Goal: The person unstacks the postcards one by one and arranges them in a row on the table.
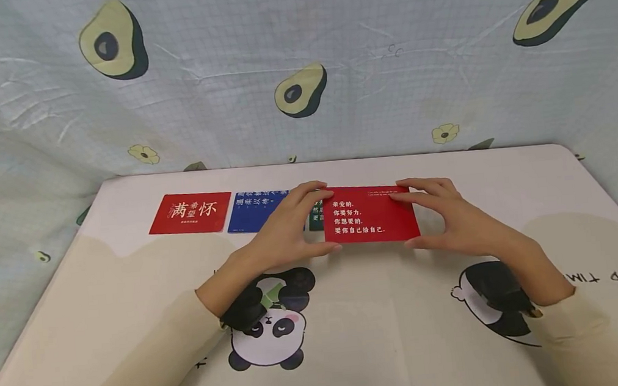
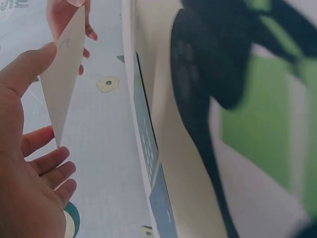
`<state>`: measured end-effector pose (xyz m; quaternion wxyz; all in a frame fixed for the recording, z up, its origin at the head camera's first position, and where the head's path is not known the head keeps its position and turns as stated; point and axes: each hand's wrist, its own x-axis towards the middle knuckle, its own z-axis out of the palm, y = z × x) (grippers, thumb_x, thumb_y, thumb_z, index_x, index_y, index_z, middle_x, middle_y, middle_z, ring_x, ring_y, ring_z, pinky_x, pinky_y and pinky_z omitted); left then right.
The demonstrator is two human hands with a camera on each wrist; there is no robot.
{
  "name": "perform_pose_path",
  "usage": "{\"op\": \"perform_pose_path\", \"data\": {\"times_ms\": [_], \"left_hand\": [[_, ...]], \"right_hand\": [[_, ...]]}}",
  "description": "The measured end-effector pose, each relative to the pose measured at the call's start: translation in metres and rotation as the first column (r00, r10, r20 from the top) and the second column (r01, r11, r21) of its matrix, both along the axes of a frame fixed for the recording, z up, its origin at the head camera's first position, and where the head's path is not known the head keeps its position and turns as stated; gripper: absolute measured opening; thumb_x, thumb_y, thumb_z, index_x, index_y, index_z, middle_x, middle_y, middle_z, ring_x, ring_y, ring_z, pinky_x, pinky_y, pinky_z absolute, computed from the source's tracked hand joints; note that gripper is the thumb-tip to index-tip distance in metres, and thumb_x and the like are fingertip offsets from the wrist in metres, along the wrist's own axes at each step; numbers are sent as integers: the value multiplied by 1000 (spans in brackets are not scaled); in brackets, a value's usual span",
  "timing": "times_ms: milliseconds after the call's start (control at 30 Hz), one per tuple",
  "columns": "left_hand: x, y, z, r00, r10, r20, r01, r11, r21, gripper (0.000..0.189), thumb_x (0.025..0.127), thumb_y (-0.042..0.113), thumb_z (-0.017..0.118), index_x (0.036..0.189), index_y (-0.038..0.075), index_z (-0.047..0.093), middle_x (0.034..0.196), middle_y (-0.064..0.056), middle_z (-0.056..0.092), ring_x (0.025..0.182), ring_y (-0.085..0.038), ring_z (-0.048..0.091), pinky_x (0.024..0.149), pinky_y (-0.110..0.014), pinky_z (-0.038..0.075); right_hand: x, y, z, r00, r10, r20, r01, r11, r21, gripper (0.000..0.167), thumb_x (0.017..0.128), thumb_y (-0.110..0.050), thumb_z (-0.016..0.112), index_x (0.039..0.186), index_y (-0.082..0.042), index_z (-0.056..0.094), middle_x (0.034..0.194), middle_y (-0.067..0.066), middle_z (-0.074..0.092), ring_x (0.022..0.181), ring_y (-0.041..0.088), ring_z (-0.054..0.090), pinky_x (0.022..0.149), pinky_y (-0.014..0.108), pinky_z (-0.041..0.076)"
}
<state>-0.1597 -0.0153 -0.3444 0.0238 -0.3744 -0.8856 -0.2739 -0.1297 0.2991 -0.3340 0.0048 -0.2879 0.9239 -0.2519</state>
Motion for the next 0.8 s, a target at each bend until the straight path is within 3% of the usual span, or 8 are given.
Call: {"op": "perform_pose_path", "data": {"times_ms": [267, 533, 800], "left_hand": [[-10, 22, 1, 1000, -17, 3, 17, 1000, -1, 82, 75, 44, 77, 140, 9, 41, 146, -8, 34, 133, -18, 31, 105, -35, 37], [-16, 43, -1, 1000, 9, 10, -9, 999, -49, 81, 77, 46, 74, 141, 10, 40, 148, -6, 33, 135, -18, 29, 107, -34, 33], [-23, 65, -9, 999, 39, 1, -39, 993, -112, 84, 77, 49, 73, 143, 9, 39, 147, -5, 35, 135, -18, 30, 110, -34, 29]], "right_hand": [[-7, 21, 4, 999, -27, 20, 27, 999, 17, 85, 69, -19, 86, 143, -20, 45, 150, 8, 31, 131, 28, 24, 80, 57, 51], [-12, 39, 5, 998, -36, 44, 36, 999, 20, 86, 67, -17, 87, 143, -20, 46, 150, 6, 31, 130, -1, 17, 81, 56, 49], [-18, 55, 4, 994, -57, 89, 58, 998, -3, 83, 67, -14, 87, 140, -18, 49, 150, 6, 31, 127, -5, 17, 83, 64, 43]]}}
